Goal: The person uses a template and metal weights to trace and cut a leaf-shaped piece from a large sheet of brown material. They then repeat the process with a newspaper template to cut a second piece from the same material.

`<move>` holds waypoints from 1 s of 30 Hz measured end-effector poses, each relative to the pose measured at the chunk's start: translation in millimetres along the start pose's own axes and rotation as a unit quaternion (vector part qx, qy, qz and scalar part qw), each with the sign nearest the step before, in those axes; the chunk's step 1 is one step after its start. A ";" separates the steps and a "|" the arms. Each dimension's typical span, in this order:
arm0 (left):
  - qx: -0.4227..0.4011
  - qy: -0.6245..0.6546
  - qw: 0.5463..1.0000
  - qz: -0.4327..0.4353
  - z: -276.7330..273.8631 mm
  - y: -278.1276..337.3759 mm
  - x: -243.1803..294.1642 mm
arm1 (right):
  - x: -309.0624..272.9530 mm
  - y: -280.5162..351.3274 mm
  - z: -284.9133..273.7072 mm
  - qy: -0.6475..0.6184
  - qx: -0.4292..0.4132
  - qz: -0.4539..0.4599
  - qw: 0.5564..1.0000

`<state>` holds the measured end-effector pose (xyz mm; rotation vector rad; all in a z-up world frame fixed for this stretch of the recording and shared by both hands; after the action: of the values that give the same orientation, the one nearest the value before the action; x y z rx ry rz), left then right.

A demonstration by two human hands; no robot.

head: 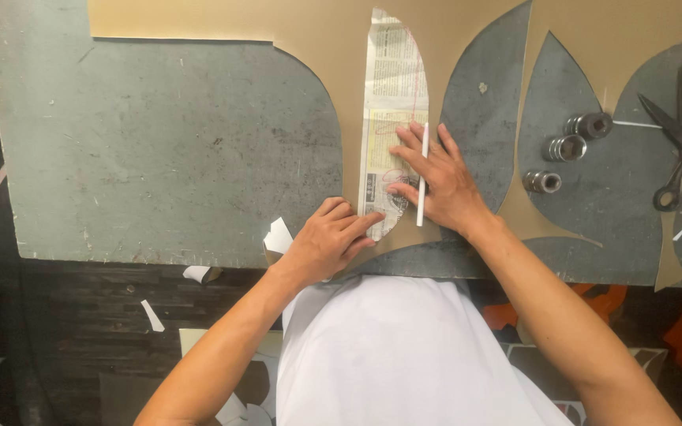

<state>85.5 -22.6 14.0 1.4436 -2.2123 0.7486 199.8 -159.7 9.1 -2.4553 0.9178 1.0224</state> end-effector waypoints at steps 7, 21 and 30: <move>-0.043 -0.092 0.995 -0.019 1.7 1.0 -10.0 | 1.7 1.5 2.2 -0.002 0.003 -0.004 1.000; -0.106 -0.103 0.986 -0.081 -0.5 5.0 -25.5 | -4.1 3.5 9.4 0.006 -0.001 0.000 1.000; -0.117 -0.102 0.982 -0.104 -3.4 -0.5 -26.4 | -9.0 3.4 0.6 0.001 0.023 0.001 1.000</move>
<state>96.4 -1.9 1.3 1.6568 -2.1620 0.2726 192.5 -158.0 15.1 -2.4183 0.9340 0.9877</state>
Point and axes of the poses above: each hand's wrist, its own y-axis away from the middle knuckle, its own z-axis out of the palm, x = y × z, the point moved 8 cm from there along -y, towards the middle knuckle, and after that the axes turned 13 degrees about -y, right-handed, at the moved point
